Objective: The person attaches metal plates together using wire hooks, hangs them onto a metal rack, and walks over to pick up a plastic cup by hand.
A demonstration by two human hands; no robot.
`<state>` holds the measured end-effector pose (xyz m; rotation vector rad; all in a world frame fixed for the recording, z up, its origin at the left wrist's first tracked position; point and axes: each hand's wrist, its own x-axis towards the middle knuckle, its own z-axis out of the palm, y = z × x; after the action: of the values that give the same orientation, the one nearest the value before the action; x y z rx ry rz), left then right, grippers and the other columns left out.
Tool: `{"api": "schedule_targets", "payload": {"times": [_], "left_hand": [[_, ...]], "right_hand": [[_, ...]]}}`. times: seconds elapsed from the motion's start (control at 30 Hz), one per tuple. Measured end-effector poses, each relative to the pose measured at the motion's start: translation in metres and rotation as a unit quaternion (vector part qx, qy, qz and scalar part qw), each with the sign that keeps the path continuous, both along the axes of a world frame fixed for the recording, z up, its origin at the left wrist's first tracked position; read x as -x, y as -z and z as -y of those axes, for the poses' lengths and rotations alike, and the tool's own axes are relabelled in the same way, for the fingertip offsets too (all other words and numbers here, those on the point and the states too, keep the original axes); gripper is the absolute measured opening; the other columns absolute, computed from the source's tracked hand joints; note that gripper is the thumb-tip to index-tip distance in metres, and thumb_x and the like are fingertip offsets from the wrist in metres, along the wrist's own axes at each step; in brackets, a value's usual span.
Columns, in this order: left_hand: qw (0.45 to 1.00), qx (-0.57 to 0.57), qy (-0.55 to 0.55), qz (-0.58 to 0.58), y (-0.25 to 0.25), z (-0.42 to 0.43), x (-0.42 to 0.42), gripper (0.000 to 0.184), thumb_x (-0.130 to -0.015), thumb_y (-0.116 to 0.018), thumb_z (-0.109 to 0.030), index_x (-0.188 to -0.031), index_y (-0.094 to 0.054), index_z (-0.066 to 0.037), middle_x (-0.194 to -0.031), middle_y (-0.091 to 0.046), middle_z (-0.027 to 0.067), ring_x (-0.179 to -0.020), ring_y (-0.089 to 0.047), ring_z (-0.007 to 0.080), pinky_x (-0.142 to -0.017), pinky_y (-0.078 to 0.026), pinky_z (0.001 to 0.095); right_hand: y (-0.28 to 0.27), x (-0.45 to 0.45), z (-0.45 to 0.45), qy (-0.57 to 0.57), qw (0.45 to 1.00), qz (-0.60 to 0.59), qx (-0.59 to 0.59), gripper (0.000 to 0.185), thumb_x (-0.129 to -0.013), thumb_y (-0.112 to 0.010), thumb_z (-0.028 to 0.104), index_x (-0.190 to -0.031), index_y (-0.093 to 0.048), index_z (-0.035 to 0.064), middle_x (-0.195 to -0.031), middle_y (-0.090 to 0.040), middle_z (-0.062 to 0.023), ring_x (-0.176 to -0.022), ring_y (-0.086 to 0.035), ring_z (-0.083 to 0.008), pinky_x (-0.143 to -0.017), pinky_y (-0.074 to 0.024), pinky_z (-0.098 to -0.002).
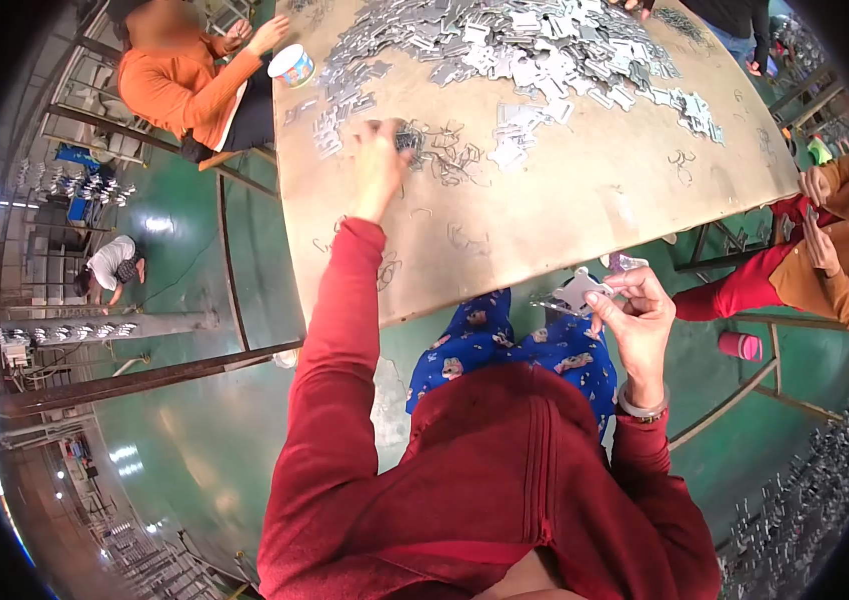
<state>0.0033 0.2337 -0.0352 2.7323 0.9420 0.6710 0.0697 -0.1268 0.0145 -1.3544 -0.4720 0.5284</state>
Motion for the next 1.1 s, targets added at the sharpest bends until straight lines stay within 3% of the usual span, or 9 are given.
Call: {"api": "schedule_targets", "payload": {"times": [0.13,0.23,0.43,0.53,0.6,0.7,0.8,0.9,1.1], "left_hand": [[0.968,0.036,0.245,-0.043,0.031,0.035,-0.007,0.021,-0.075,-0.064,-0.015,-0.095,-0.065,-0.011,-0.092,-0.058,0.0115,-0.098,-0.052,0.0295,-0.082,-0.044,0.0394],[0.958,-0.025,0.269,-0.098,0.033,0.049,-0.016,0.015,-0.077,-0.059,-0.016,-0.09,-0.063,-0.009,-0.087,-0.057,0.0096,-0.092,-0.053,0.0278,-0.079,-0.044,0.0393],[0.951,-0.098,0.293,-0.021,0.04,0.055,-0.02,0.01,-0.079,-0.053,-0.009,-0.087,-0.055,-0.003,-0.081,-0.056,0.0123,-0.087,-0.054,0.0276,-0.075,-0.044,0.0395],[0.971,0.032,0.23,0.063,0.034,0.07,-0.016,0.007,-0.081,-0.05,-0.003,-0.087,-0.053,-0.001,-0.081,-0.057,0.015,-0.083,-0.055,0.0306,-0.075,-0.044,0.0396],[0.964,0.153,0.191,0.103,0.022,0.088,-0.007,0.011,-0.086,-0.05,-0.005,-0.094,-0.055,0.002,-0.081,-0.059,0.0134,-0.071,-0.058,0.0225,-0.065,-0.046,0.0341],[0.886,0.413,0.158,0.136,-0.003,0.135,0.008,0.018,-0.09,-0.053,-0.011,-0.1,-0.057,0.003,-0.078,-0.06,0.0061,-0.063,-0.056,0.0101,-0.058,-0.046,0.026],[0.759,0.595,0.191,0.184,-0.028,0.178,0.022,0.017,-0.09,-0.055,-0.012,-0.097,-0.059,0.002,-0.082,-0.062,0.0045,-0.067,-0.057,0.0117,-0.065,-0.047,0.0249],[0.7,0.641,0.251,0.187,-0.045,0.2,0.031,0.016,-0.089,-0.057,-0.013,-0.097,-0.061,0.001,-0.09,-0.062,0.0035,-0.075,-0.056,0.0112,-0.073,-0.046,0.0235],[0.687,0.664,0.24,0.171,-0.03,0.204,0.022,0.019,-0.088,-0.059,-0.015,-0.099,-0.063,-0.001,-0.093,-0.061,0.0016,-0.083,-0.054,0.0086,-0.078,-0.044,0.0231]], "right_hand": [[0.002,0.004,0.003,0.005,1.0,0.003,0.0,0.02,-0.073,-0.068,-0.009,-0.086,-0.054,-0.002,-0.075,-0.061,-0.0078,-0.054,-0.056,-0.0092,-0.045,-0.0436,-0.0191],[0.0,0.006,0.002,-0.003,1.0,0.005,-0.014,0.02,-0.073,-0.068,-0.009,-0.086,-0.054,-0.002,-0.076,-0.061,-0.008,-0.055,-0.055,-0.0086,-0.046,-0.0442,-0.0189],[0.003,0.008,0.005,-0.001,0.999,0.005,-0.034,0.021,-0.073,-0.067,-0.01,-0.087,-0.054,-0.0018,-0.076,-0.061,-0.0084,-0.056,-0.056,-0.0094,-0.046,-0.0449,-0.0197],[0.004,0.011,0.007,0.013,1.0,-0.002,-0.011,0.021,-0.074,-0.067,-0.01,-0.088,-0.054,-0.0018,-0.076,-0.061,-0.0085,-0.056,-0.056,-0.0098,-0.047,-0.0447,-0.0201],[0.005,0.014,0.006,0.018,1.0,-0.021,0.007,0.019,-0.074,-0.066,-0.01,-0.087,-0.053,-0.0023,-0.075,-0.06,-0.0079,-0.056,-0.057,-0.0107,-0.048,-0.0448,-0.0204],[0.016,0.014,0.006,0.017,1.0,-0.012,0.022,0.018,-0.075,-0.065,-0.008,-0.088,-0.054,-0.0022,-0.074,-0.059,-0.0069,-0.055,-0.056,-0.0105,-0.048,-0.0449,-0.0202],[0.028,0.013,0.005,0.013,0.999,-0.026,-0.021,0.017,-0.076,-0.064,-0.008,-0.089,-0.054,-0.0015,-0.075,-0.059,-0.0061,-0.058,-0.056,-0.0093,-0.049,-0.0459,-0.0194],[0.033,0.014,0.007,0.015,0.999,-0.023,-0.03,0.017,-0.076,-0.065,-0.008,-0.088,-0.055,-0.0012,-0.075,-0.059,-0.0059,-0.058,-0.055,-0.0087,-0.049,-0.0458,-0.0193],[0.027,0.015,0.006,0.026,1.0,-0.012,-0.003,0.017,-0.076,-0.066,-0.007,-0.087,-0.055,-0.0005,-0.075,-0.06,-0.0059,-0.059,-0.055,-0.0079,-0.05,-0.0453,-0.0188]]}}
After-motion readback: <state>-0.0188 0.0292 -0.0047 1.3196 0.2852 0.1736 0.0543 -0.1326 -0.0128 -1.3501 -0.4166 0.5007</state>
